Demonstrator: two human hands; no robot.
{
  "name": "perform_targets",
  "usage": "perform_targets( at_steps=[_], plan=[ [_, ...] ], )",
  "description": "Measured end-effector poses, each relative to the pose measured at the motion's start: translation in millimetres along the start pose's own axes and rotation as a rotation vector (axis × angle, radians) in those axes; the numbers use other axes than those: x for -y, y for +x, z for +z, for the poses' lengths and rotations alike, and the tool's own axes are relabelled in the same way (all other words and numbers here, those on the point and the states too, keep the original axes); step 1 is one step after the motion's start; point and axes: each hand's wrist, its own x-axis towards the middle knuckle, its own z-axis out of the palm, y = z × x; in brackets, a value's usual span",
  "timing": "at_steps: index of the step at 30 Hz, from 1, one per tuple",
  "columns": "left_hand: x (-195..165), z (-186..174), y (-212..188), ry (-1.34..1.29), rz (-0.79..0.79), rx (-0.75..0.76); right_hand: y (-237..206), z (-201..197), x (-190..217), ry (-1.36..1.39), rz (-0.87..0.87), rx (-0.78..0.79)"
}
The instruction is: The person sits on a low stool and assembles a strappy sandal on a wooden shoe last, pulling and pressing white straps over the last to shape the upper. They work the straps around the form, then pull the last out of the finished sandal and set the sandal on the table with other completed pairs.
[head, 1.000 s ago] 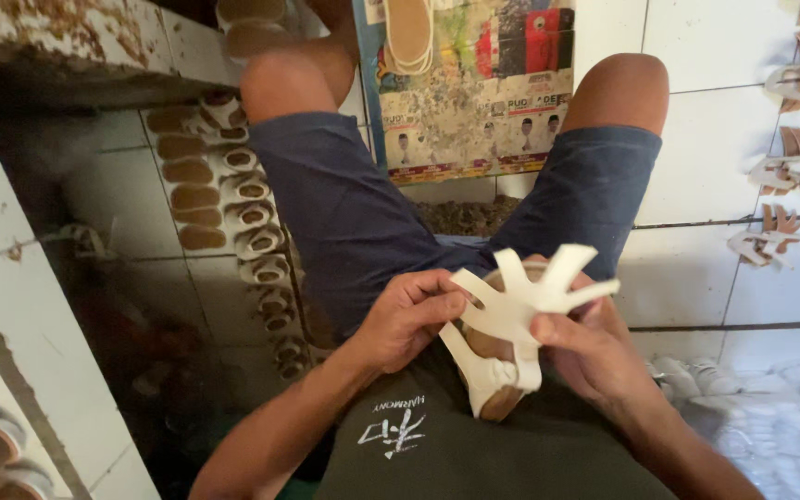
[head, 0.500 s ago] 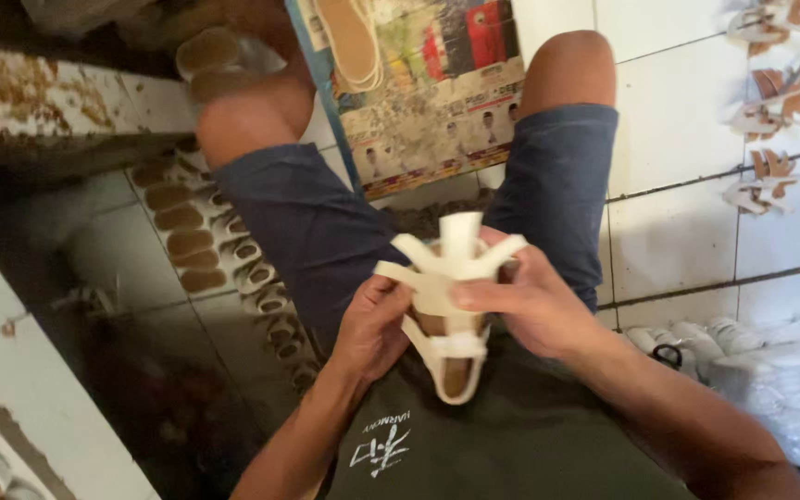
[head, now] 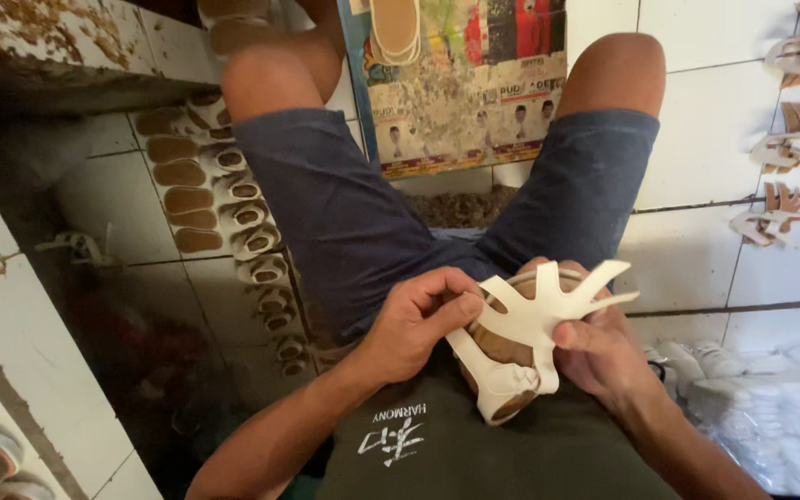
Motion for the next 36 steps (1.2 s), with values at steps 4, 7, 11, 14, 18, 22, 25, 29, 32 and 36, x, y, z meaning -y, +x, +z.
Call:
perform_targets(
  at_steps=[4,7,11,14,18,22,25,29,32,36],
  plan=[
    [-4,0,3,0.085,0.034,0.027,-8,0,1,-0.124,-0.117,-0.001],
    [-7,-7,18,-0.024,-0.055,0.248,-14,-5,5,-0.198,-0.157,0.076],
    [-7,-5,62,-0.443,-0.181,0.72,-15,-4,15,-0.397,-0.084,0.117],
    [-22,-3,61,-0.399,-0.169,0.64,-10,7,24,-0.49,-0.022,0.063],
    [-60,-8,12,-0.133,-0.03,0.181,5,36,24,-0.523,-0.099,0.043],
    [-60,11,-18,0.098,0.07,-0.095,16,62,26,-0.642,-0.028,-0.009],
    [-54,20,-21,0.191,0.149,-0.238,22,75,33,-0.708,-0.089,0.039],
    [-53,24,-20,0.218,0.069,-0.255,36,74,64,-1.077,-0.459,0.351],
    [-56,26,-20,0.395,0.158,-0.194,51,70,88,-1.119,-0.528,0.449],
    [-58,30,-18,0.461,0.217,-0.163,66,75,113,-1.242,-0.355,0.512]
  ],
)
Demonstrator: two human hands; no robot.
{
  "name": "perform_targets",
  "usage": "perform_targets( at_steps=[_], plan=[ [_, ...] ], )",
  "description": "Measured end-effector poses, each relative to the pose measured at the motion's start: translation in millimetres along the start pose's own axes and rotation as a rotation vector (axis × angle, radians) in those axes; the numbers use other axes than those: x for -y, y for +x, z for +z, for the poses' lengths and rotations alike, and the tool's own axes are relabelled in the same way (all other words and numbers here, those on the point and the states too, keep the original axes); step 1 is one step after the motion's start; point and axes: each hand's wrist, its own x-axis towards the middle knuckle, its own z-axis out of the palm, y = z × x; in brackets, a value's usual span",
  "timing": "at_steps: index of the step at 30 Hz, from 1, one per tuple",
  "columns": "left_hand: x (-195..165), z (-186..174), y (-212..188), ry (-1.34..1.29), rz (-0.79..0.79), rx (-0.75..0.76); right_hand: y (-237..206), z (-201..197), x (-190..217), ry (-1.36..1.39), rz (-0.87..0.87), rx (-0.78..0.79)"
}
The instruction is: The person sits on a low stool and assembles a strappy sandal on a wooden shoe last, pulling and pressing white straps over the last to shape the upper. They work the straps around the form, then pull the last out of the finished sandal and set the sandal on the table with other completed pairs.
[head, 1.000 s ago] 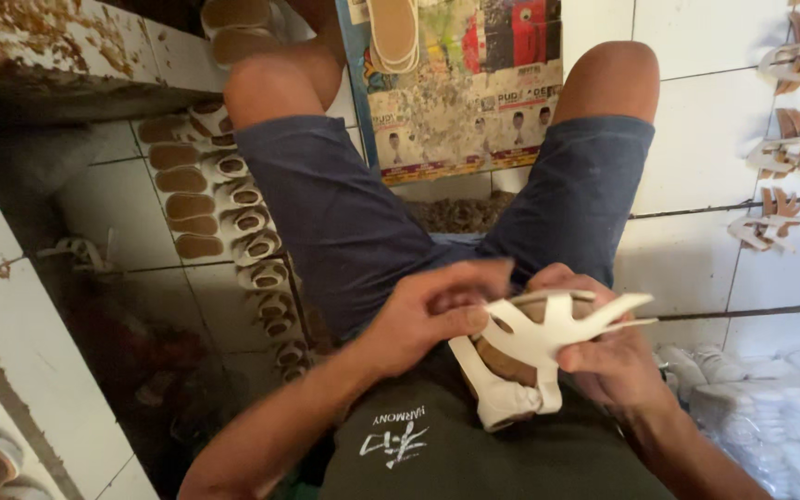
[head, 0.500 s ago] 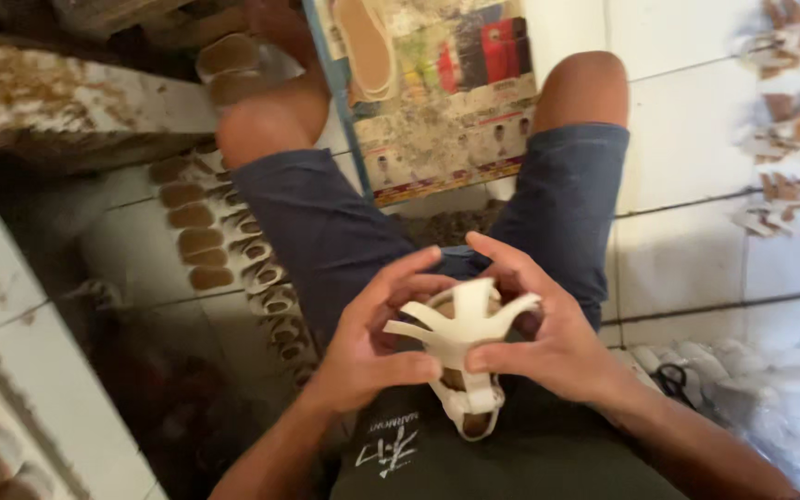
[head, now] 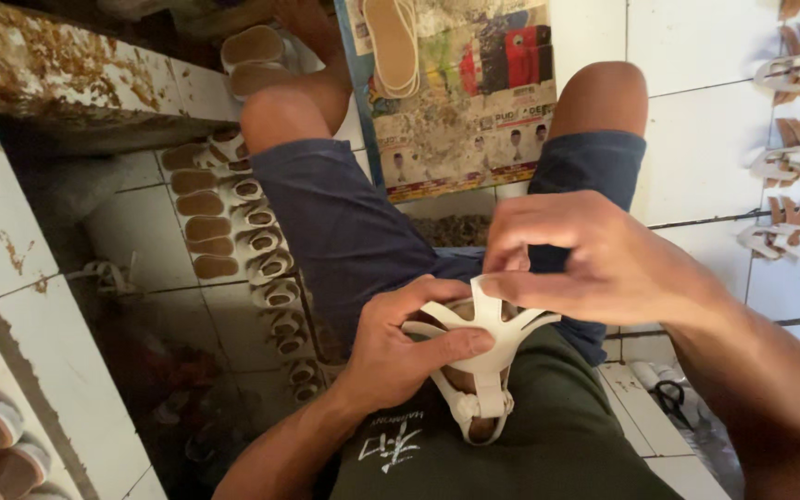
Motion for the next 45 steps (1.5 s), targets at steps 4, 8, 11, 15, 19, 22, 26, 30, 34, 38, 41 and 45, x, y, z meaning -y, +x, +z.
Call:
perform_targets(
  at_steps=[4,8,11,15,19,22,26,30,34,38,41,45],
  plan=[
    [-3,0,-1,0.024,0.077,0.015,17,1,-4,0.224,0.393,0.098],
    [-4,5,-3,-0.05,-0.045,-0.021,14,21,-23,0.619,0.534,0.097],
    [-4,9,-1,-0.261,-0.221,-0.077,2,39,-39,0.801,0.596,0.025],
    [-5,3,1,-0.23,-0.078,-0.032,-6,52,-47,0.908,0.541,-0.008],
    [-5,-10,0,0.084,0.159,0.098,-15,43,-36,0.529,0.3,-0.029],
    [-3,-13,0,0.026,0.116,0.107,-22,28,-29,-0.051,-0.223,-0.193],
    [-4,-12,1,-0.012,0.075,0.118,-15,22,-32,-0.311,-0.567,-0.182],
    [-9,-11,3,0.034,0.094,0.135,-11,18,-35,-0.281,-0.714,-0.156],
    [-11,-11,2,0.053,0.095,0.125,-10,20,-34,-0.155,-0.665,-0.126],
    [-9,-9,3,-0.015,0.053,0.125,-13,26,-32,-0.046,-0.566,-0.149],
    [-8,-8,2,0.069,0.085,0.115,-23,30,-29,0.056,-0.449,-0.153],
    [-8,-6,-1,0.137,0.22,0.086,-38,37,-29,0.203,-0.342,-0.157]
  ],
)
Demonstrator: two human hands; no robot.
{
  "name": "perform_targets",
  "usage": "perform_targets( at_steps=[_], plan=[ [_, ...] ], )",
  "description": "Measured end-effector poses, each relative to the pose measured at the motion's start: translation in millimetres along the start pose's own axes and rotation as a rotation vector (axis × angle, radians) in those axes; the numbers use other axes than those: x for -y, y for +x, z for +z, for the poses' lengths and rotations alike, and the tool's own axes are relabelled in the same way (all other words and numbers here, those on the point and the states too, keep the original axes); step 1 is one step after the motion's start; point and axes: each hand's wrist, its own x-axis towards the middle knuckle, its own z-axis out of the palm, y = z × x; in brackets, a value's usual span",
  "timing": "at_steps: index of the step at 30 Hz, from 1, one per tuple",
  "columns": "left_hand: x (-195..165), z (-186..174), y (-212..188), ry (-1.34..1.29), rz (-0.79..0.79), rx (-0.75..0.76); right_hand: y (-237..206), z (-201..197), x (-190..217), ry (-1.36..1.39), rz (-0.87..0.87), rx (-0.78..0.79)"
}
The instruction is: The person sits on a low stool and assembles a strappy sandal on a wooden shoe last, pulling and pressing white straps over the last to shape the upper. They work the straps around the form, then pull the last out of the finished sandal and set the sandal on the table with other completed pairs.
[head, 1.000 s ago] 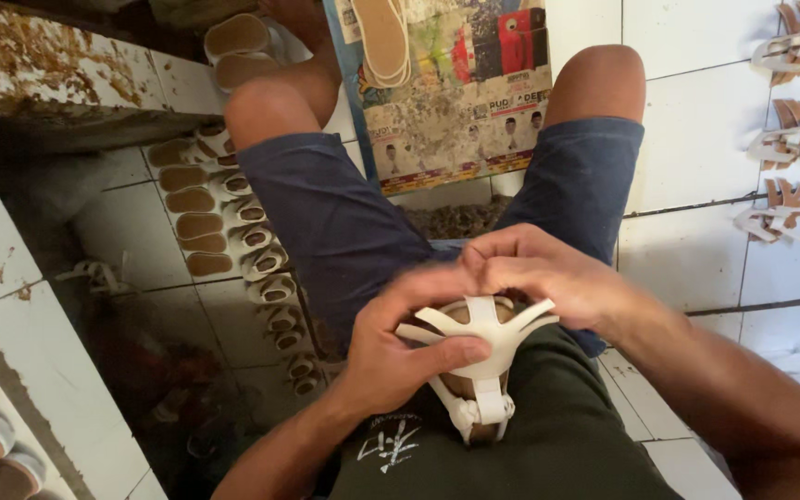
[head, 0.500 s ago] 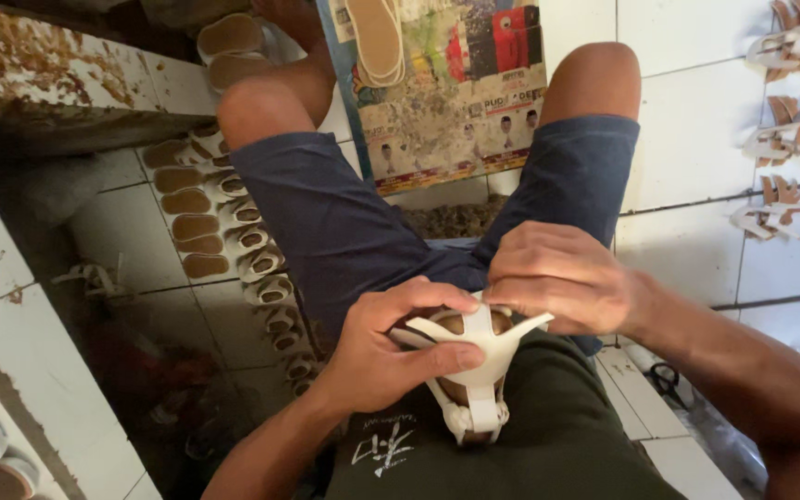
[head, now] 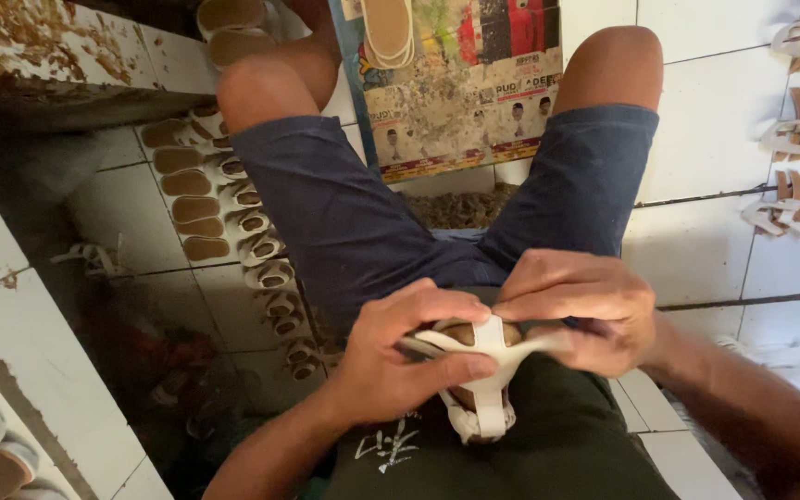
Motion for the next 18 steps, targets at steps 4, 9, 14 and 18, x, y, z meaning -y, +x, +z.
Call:
perform_targets(
  at_steps=[4,9,14,18],
  plan=[
    [1,5,-3,0.031,0.147,-0.044,-10,14,-4,0.064,-0.014,-0.092],
    [0,7,-14,0.013,0.225,-0.035,-11,25,2,0.021,-0.173,-0.138],
    [-12,2,-23,-0.107,0.115,0.019,-8,28,15,-0.051,-0.205,-0.081],
    [-21,-8,-21,-0.041,-0.009,0.152,-7,32,14,0.109,-0.1,-0.013]
  ],
)
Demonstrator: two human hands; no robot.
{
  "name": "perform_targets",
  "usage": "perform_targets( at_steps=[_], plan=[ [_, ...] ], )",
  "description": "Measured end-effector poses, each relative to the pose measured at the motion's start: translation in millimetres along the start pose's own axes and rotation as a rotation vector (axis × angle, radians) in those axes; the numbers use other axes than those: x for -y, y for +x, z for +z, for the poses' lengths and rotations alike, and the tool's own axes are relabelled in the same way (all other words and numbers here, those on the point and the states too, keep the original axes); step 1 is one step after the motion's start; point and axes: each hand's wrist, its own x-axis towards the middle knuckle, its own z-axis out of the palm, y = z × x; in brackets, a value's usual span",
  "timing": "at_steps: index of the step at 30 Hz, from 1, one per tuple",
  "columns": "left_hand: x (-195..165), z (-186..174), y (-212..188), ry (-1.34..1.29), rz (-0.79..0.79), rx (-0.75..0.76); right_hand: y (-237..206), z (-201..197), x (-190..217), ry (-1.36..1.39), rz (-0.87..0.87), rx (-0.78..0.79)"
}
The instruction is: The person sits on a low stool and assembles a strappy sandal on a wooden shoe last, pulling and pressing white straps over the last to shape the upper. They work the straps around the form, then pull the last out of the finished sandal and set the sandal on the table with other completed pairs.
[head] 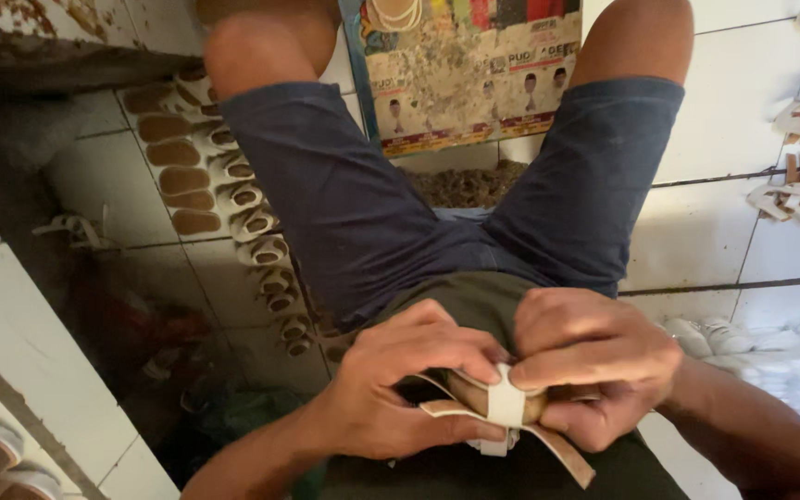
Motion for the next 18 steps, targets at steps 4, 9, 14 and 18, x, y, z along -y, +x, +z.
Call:
perform_targets(
  at_steps=[4,9,14,18],
  plan=[
    [3,-6,7,0.061,0.02,0.059,-6,-3,-3,0.074,0.204,0.084],
    [13,-1,11,-0.05,-0.177,-0.097,-17,-9,-25,0.439,0.555,-0.094],
    [36,1,9,-0.239,-0.241,-0.211,-27,-5,-40,0.792,0.545,-0.338],
    [54,-5,-3,-0.42,-0.272,-0.298,-23,-2,-40,0.657,0.599,-0.358]
  ],
)
